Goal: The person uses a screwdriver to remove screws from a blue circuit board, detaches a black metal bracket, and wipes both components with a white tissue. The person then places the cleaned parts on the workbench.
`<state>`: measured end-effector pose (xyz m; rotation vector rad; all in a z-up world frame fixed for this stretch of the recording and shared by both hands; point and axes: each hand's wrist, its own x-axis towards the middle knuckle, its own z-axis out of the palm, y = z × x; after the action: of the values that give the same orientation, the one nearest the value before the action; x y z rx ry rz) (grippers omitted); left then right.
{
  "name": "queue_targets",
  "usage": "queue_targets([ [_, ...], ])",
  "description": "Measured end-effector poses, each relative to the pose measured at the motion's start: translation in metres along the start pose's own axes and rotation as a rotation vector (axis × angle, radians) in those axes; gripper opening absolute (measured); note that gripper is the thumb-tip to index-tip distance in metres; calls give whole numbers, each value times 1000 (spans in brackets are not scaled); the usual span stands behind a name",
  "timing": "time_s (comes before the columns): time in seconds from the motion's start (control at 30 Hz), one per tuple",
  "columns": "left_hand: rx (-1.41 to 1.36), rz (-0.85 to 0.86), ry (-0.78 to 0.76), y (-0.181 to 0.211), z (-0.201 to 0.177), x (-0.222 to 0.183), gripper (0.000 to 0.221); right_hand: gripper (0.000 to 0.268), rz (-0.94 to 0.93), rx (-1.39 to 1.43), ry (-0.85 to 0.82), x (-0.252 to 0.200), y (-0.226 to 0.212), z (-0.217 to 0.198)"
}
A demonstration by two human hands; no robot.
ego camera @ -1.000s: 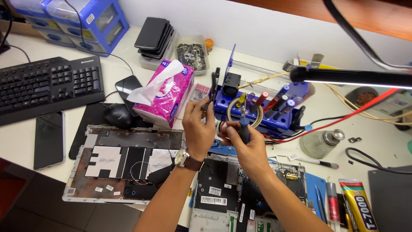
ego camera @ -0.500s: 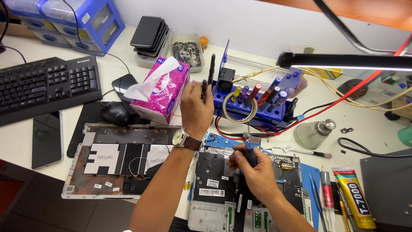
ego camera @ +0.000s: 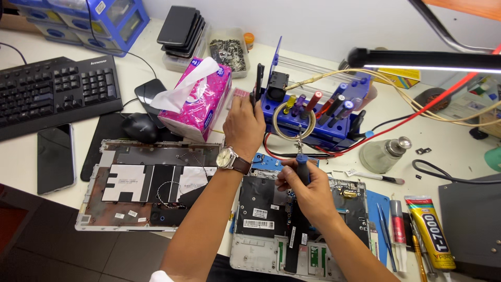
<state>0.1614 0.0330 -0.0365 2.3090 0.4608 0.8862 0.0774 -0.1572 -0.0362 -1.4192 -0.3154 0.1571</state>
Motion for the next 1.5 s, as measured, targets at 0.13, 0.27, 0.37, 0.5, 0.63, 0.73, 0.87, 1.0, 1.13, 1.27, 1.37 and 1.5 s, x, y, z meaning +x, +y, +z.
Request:
queue_targets([
  [0.13, -24, 14, -73, 4, -18, -8, 36, 18, 23, -40, 24, -7, -5, -3],
  [0.27, -131, 73, -141, 29, -74, -28, 62, 16, 12, -161, 7, -13, -9, -23],
  [0.37, -284, 160, -147, 43, -96, -48, 44, 14, -23, -308, 46, -18, -21, -31],
  [0.5, -754, 28, -449, 53, -100, -85, 40, 12, 6, -365, 74, -36, -34, -27],
  [0.63, -1008, -56, -559, 59, -98, -96, 29, 12, -21, -393, 71, -47, -34, -32],
  [0.73, -1036, -54, -554, 63, -95, -100, 25, 11, -51, -420, 65, -55, -33, -38],
  [0.87, -1025, -26, -545, 71, -95, -100, 14, 12, -53, -473, 57, -59, -40, -41],
  [1.0, -1026, -63, -490, 73, -97, -96, 12, 11, -38, -477, 68, -63, -47, -50],
  [1.13, -571, 184, -409, 39, -62, -86, 12, 9, -40, -494, 141, -65, -43, -64],
  [1.27, 60, 459, -390, -2, -10, -94, 12, 10, -36, -477, 175, -63, -40, -68],
  [1.37, 223, 466, -442, -5, 2, -97, 14, 9, -15, -454, 169, -61, -41, -73],
  [1.5, 288, 472, -434, -9, 11, -98, 14, 10, 12, -446, 195, -59, -34, -82],
])
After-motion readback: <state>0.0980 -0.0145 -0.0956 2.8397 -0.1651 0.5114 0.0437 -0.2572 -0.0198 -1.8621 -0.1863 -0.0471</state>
